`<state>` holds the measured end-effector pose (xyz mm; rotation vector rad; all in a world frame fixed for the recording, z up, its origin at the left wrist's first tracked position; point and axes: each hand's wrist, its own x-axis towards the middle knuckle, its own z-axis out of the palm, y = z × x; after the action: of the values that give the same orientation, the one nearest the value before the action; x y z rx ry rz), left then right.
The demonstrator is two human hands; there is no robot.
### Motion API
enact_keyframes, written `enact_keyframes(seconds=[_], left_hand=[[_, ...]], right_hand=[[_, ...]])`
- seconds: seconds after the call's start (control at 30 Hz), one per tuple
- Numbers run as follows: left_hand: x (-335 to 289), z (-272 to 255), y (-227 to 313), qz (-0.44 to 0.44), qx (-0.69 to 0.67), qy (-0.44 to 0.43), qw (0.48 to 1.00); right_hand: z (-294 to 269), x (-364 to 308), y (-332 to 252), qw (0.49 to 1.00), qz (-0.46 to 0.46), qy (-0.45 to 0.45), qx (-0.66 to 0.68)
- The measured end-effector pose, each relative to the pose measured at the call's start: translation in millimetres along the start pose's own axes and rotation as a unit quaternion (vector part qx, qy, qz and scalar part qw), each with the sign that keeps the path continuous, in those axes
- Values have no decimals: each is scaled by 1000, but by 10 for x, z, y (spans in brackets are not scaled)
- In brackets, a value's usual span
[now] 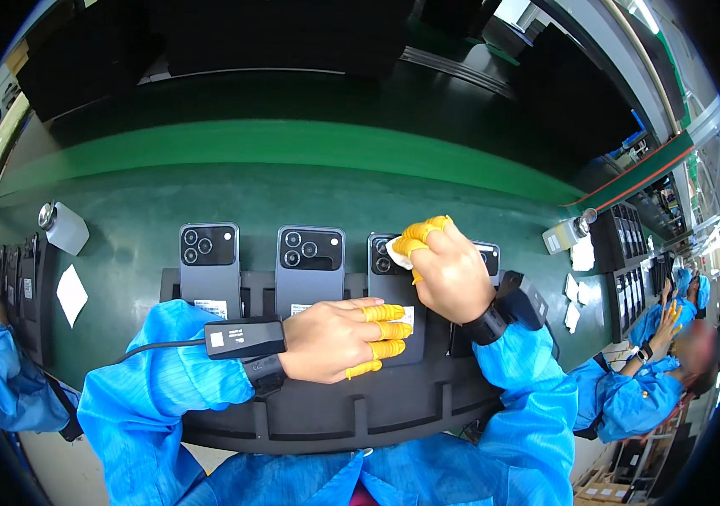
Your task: Cleaning the back and camera lenses of multiple smartphones in a foam tray using a cloth.
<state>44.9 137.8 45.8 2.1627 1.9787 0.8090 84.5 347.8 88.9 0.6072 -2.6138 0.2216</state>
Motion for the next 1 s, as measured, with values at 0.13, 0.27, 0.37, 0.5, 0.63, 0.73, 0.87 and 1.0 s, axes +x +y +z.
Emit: enact_keyframes(seconds=[0.13, 0.27, 0.37, 0.5, 0.63, 0.73, 0.87, 1.0], left_hand=[[9, 5, 3, 1, -5, 3, 1000], [19, -14, 17, -8, -11, -3, 1000], [17, -6, 15, -12, -16, -12, 1000], [11, 3, 9, -7, -8, 4, 1000], [10, 15, 8, -7, -7, 11, 1000], [5, 0, 9, 5, 3, 22, 1000], [2, -10, 34, -2, -20, 13, 1000], [37, -77, 63, 5, -7, 0, 1000]], right_hand=[[43, 14, -76, 1000, -30, 7, -1], [38, -1, -121, 999, -29, -17, 29], [62, 8, -172, 998, -39, 1, 53], [74, -3, -79, 996, -45, -18, 81], [-9, -36, -46, 990, -68, -54, 112], [-170, -53, 3, 980, -49, -117, 156], [-177, -28, -41, 993, -20, -25, 117], [17, 52, -103, 996, -58, -51, 46]])
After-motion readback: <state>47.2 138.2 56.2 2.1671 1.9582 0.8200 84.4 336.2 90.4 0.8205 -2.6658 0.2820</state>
